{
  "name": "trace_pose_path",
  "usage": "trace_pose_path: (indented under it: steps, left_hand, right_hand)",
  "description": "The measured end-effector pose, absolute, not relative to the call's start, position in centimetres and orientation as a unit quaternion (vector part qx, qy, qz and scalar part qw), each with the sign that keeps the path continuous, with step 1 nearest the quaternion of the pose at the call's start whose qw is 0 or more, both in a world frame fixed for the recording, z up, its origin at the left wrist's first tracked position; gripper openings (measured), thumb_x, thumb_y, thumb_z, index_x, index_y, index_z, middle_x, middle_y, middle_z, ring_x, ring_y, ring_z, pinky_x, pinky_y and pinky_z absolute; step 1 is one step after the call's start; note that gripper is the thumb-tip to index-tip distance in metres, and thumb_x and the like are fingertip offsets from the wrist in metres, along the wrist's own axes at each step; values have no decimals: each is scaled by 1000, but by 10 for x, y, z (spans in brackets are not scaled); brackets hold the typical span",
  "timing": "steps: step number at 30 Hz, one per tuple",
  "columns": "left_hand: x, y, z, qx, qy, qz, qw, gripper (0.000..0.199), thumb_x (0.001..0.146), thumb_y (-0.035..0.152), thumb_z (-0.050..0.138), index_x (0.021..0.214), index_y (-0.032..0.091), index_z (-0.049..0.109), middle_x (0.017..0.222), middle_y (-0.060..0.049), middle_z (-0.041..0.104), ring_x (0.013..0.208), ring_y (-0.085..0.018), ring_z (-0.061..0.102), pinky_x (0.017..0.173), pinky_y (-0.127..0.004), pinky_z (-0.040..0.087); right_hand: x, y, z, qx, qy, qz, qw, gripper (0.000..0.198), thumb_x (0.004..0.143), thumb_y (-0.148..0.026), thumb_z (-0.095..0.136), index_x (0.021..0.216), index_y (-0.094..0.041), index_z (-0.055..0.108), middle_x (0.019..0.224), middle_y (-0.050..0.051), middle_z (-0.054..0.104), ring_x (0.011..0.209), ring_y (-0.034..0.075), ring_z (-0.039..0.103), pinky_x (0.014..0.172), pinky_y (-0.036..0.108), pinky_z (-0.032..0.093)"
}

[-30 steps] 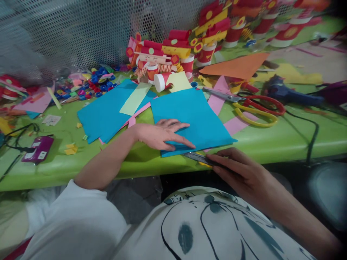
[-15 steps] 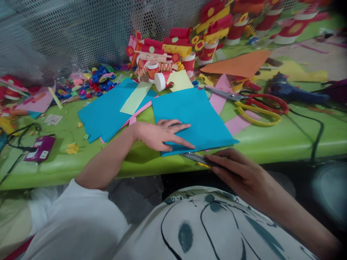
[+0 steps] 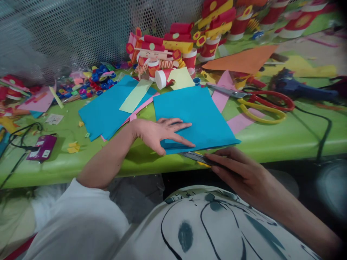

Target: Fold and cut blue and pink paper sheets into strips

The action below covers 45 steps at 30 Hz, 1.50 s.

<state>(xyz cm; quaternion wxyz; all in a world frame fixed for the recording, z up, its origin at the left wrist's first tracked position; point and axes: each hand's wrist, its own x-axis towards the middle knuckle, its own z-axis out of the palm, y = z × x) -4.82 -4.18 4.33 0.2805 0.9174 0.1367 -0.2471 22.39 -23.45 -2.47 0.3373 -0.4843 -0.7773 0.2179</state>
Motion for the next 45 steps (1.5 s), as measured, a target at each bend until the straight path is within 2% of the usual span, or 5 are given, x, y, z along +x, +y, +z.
trace_pose_path:
  steps: [13, 23, 33, 38, 45]
  left_hand:
    - [-50, -39, 42, 918, 133, -231, 293, 89, 86, 41, 81, 167, 51, 46, 189, 9, 0, 174, -46, -5, 135, -72, 1]
    - [-50, -37, 41, 916, 122, -251, 288, 89, 90, 46, 76, 171, 49, 39, 189, 7, -9, 173, -44, -14, 134, -73, -1]
    - [-51, -36, 42, 910, 124, -249, 306, 80, 95, 53, 70, 170, 49, 42, 189, 7, -8, 173, -44, -13, 134, -73, -2]
    - [-48, -40, 41, 912, 143, -240, 299, 63, 105, 46, 57, 167, 51, 46, 189, 10, -3, 174, -40, -10, 136, -69, 2]
    - [-47, -43, 39, 910, 161, -206, 323, 61, 103, 37, 61, 162, 51, 54, 188, 10, 6, 174, -44, -3, 136, -72, 4]
  right_hand:
    - [212, -230, -23, -459, -802, 181, 336, 32, 105, -25, 64, 135, -23, 76, 119, 12, 74, 99, 18, 79, 79, 27, 67]
    - [204, -227, -30, -441, -816, 158, 338, 33, 104, -20, 65, 136, -18, 73, 118, 11, 71, 100, 17, 77, 80, 26, 65]
    - [203, -226, -31, -440, -809, 176, 348, 35, 104, -20, 65, 137, -22, 74, 116, 11, 73, 98, 19, 78, 79, 29, 66]
    - [203, -227, -29, -449, -804, 187, 343, 35, 104, -23, 65, 137, -23, 75, 119, 13, 74, 102, 22, 79, 81, 31, 68]
    - [202, -227, -29, -447, -802, 195, 344, 35, 104, -23, 64, 138, -23, 75, 119, 13, 75, 102, 21, 79, 81, 31, 68]
